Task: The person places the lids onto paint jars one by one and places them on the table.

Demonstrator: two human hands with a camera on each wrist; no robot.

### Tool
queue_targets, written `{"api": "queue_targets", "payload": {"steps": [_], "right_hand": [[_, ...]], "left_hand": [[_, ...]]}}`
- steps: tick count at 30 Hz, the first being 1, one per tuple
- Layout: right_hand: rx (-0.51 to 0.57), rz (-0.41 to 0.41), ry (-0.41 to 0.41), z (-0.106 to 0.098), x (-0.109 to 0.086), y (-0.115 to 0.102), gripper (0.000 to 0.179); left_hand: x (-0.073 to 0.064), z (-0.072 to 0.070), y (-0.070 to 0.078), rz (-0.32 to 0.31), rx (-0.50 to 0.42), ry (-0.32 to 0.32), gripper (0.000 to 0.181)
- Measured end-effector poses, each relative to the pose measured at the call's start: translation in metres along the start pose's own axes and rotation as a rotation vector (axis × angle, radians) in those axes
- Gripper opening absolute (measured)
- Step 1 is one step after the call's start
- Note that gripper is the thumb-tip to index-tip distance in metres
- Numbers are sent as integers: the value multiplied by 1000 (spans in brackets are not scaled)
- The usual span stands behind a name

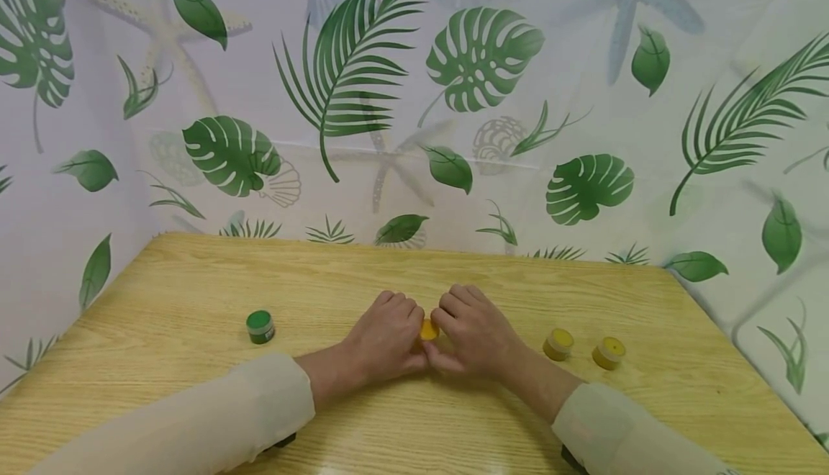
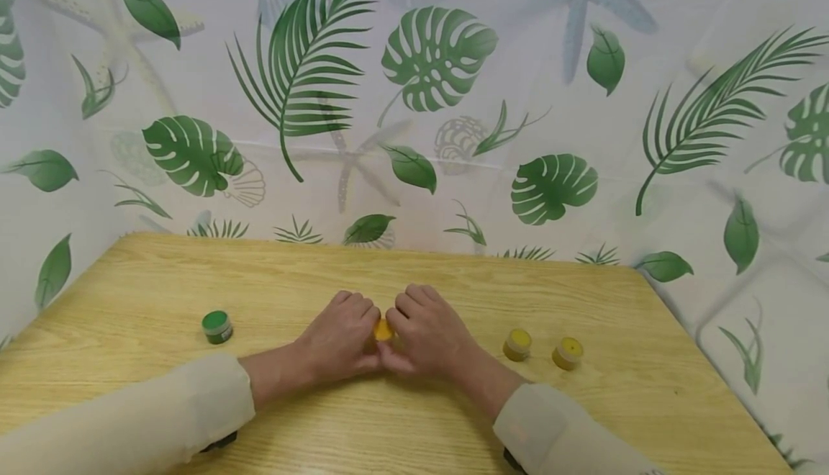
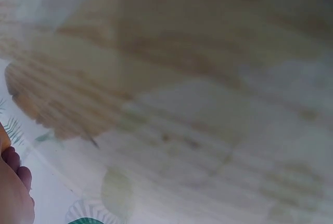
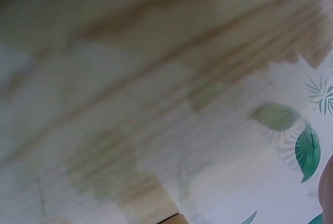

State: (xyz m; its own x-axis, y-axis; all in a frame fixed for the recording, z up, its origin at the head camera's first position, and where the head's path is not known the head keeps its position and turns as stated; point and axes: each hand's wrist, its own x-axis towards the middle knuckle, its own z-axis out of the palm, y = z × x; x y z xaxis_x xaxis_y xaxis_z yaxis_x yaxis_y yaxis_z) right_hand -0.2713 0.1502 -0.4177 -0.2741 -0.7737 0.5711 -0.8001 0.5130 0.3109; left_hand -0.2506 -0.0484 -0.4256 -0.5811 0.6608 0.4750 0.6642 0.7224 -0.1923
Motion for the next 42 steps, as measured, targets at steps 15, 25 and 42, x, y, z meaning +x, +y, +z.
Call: {"api": "queue_targets", "payload": {"steps": [15,25,42], "right_hand": [[17,21,11,-1,1,2,48],[-6,5,-54,-4,1,0,35],[-12,21,-61,-3,0,-2,37]], "left_hand": [[-1,-1,-1,6,17,-9,45],[1,-1,-1,-8,-27,6,42],[0,-1,0,15,0,6,42]]}}
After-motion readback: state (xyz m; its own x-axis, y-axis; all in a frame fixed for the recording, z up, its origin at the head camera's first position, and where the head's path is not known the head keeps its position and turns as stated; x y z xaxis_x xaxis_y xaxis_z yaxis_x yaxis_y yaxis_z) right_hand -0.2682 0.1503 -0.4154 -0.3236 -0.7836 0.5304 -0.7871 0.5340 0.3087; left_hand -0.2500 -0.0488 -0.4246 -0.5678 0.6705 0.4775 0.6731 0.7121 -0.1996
